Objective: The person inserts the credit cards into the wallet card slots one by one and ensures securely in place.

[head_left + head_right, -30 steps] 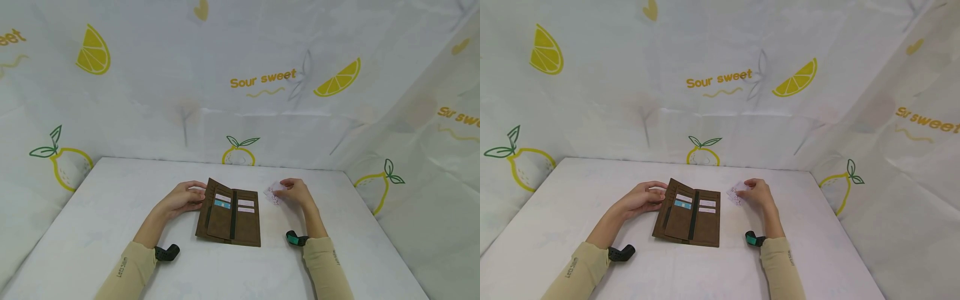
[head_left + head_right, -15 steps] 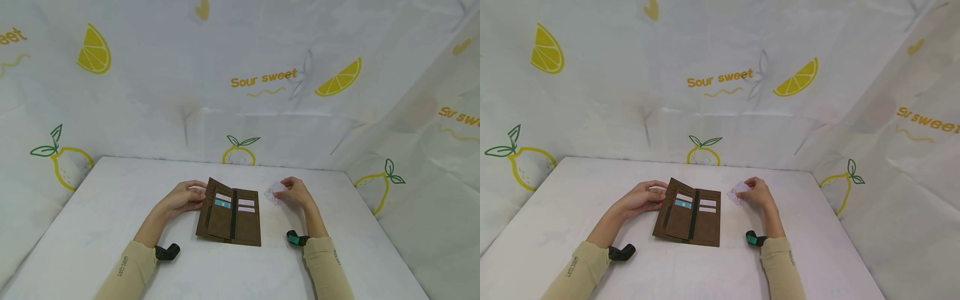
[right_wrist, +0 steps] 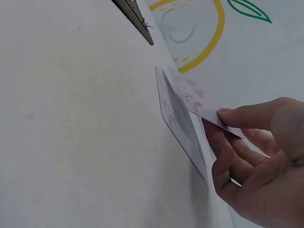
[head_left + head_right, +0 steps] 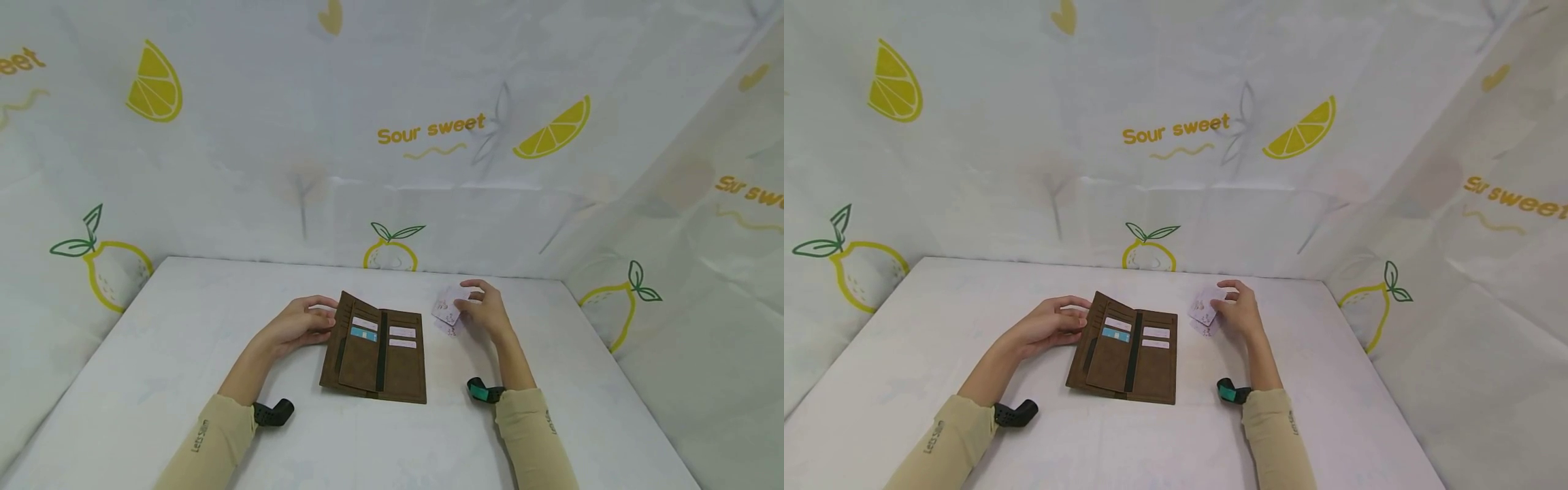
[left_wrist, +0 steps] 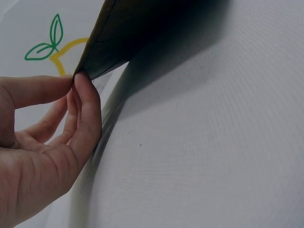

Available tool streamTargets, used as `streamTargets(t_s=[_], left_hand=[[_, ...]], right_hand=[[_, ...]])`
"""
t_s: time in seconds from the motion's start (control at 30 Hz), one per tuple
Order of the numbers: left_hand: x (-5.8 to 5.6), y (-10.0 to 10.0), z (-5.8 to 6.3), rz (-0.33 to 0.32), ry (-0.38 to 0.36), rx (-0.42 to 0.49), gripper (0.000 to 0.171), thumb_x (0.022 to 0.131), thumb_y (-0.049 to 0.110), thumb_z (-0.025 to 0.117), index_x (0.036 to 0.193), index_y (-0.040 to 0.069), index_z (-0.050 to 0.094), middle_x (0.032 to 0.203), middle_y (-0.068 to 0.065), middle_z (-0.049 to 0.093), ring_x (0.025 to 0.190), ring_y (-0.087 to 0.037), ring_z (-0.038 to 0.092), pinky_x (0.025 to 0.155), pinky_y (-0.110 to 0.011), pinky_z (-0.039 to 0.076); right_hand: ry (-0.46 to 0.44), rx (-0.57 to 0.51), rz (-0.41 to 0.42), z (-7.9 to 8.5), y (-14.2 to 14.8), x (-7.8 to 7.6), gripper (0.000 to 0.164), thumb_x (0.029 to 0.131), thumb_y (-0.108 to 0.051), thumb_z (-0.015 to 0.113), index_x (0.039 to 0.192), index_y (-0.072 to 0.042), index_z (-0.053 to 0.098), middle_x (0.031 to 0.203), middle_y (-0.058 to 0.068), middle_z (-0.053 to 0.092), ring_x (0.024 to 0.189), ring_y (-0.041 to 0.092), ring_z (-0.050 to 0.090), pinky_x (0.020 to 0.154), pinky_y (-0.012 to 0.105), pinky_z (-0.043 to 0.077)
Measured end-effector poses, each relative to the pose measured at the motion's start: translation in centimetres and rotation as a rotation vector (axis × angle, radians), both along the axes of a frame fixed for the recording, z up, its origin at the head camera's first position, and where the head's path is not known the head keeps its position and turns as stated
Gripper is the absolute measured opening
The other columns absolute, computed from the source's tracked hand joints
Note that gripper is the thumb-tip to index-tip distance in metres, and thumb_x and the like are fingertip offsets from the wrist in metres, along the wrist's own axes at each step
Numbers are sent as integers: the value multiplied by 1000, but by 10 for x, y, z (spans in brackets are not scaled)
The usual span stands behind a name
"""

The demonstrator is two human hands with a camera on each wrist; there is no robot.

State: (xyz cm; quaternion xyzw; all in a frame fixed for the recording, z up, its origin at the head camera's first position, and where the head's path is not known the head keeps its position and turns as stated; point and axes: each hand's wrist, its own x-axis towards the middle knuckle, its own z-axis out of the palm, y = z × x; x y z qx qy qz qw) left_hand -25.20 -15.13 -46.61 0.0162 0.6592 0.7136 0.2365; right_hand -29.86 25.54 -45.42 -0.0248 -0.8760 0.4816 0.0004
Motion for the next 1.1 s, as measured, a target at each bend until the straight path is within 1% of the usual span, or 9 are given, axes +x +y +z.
streamTargets(t_s=[0.07,0.13,0.27,0.33,0.47,0.57,0.73,0.9,1.1], left_hand=[[0,0,0,-5,8,-3,40,91,6,62,130,10,52,93,1,58,83,-11,60,78,-29,57],[0,0,0,-6,11,-4,41,91,6,62,130,10,52,93,1,57,83,-11,60,78,-29,57],[0,0,1,-2,2,-2,41,90,5,63,130,10,52,92,1,57,84,-11,59,78,-29,57],[0,0,0,-1,-1,3,41,90,5,63,129,10,52,91,2,56,84,-11,59,78,-29,56],[0,0,0,-1,-3,1,41,90,4,62,129,10,52,91,2,56,84,-11,59,78,-29,56],[0,0,1,4,-9,3,41,90,4,63,129,10,53,91,1,57,84,-12,59,79,-29,57],[1,1,1,5,-8,5,40,90,4,62,128,10,53,92,1,57,84,-12,59,79,-30,57],[0,0,2,6,-11,0,39,90,3,61,128,10,53,92,0,57,84,-11,59,79,-30,57],[1,1,2,-5,-3,13,39,91,4,61,128,8,52,92,1,57,83,-11,59,79,-29,56]], right_hand=[[3,-79,-13,0,-1,0,50,87,-14,72,132,-12,51,97,10,65,85,21,63,69,25,53],[0,-139,-23,0,-4,-1,51,87,-18,73,132,-12,51,92,6,65,81,16,65,69,24,54],[-13,-181,-24,0,-12,-2,52,85,-27,75,130,-13,53,103,8,71,85,9,67,76,25,56],[-10,-181,-7,1,-17,-2,50,85,-29,74,129,-14,54,109,13,71,88,8,67,79,25,56],[4,-185,28,3,-25,0,44,87,-27,72,126,-15,56,111,16,71,89,11,67,82,31,57],[-2,-190,39,4,-32,1,38,89,-22,70,124,-14,57,111,16,71,89,12,68,80,33,57],[-2,-178,67,7,-42,3,34,91,-13,65,124,-12,57,111,20,70,89,15,69,75,28,57],[20,-151,102,8,-49,4,34,91,-12,64,124,-12,58,108,22,71,89,21,71,75,31,56],[43,-106,123,4,-53,5,33,91,-10,63,123,-11,59,104,21,72,87,20,71,71,30,55]])
